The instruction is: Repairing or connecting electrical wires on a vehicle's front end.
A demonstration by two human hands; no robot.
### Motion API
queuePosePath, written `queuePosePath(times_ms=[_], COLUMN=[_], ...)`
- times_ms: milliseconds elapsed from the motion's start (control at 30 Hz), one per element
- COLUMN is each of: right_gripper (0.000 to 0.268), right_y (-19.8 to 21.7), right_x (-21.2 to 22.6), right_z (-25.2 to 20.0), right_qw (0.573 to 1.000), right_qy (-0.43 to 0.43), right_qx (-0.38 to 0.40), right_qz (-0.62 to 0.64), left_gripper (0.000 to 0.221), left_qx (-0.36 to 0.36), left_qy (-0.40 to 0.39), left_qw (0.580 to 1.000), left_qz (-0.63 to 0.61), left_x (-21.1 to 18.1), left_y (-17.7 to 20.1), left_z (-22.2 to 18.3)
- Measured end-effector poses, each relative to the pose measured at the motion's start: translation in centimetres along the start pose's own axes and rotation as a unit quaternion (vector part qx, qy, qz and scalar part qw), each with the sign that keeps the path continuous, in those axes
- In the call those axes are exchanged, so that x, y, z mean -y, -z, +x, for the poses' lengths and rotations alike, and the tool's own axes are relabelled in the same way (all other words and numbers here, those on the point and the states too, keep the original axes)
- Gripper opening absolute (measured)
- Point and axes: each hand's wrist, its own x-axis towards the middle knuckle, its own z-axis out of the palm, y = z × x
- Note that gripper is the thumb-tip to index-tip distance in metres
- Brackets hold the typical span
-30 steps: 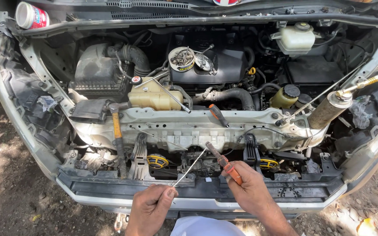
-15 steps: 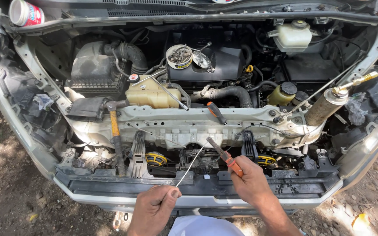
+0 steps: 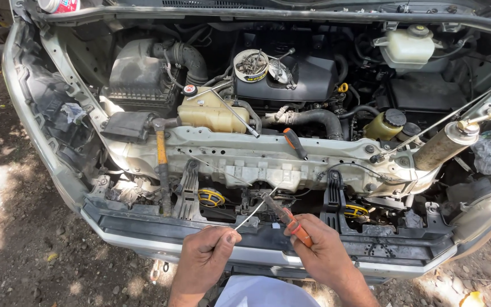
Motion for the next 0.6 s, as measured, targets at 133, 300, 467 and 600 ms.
queuePosePath(times_ms=[133, 300, 467, 600], right_gripper=[0.016, 0.010, 0.009, 0.008], right_y=[-0.6, -1.0, -1.2, -1.2], right_x=[-0.3, -0.5, -0.8, -1.7], right_z=[-0.3, -0.3, -0.4, 0.0], right_qw=[1.000, 1.000, 0.998, 0.998], right_qy=[-0.014, -0.023, -0.052, -0.064], right_qx=[0.010, 0.011, 0.019, 0.014], right_qz=[0.017, 0.009, 0.026, -0.026], left_gripper=[0.022, 0.023, 0.023, 0.024], left_qx=[-0.009, -0.007, -0.006, 0.008], left_qy=[0.010, -0.003, -0.037, -0.021], left_qw=[1.000, 0.999, 0.999, 1.000], left_qz=[0.010, 0.032, 0.009, 0.020], left_x=[0.4, 1.3, 1.5, 1.1], left_y=[0.0, 0.2, 0.1, 0.2], left_z=[0.1, 0.2, 0.3, 0.1])
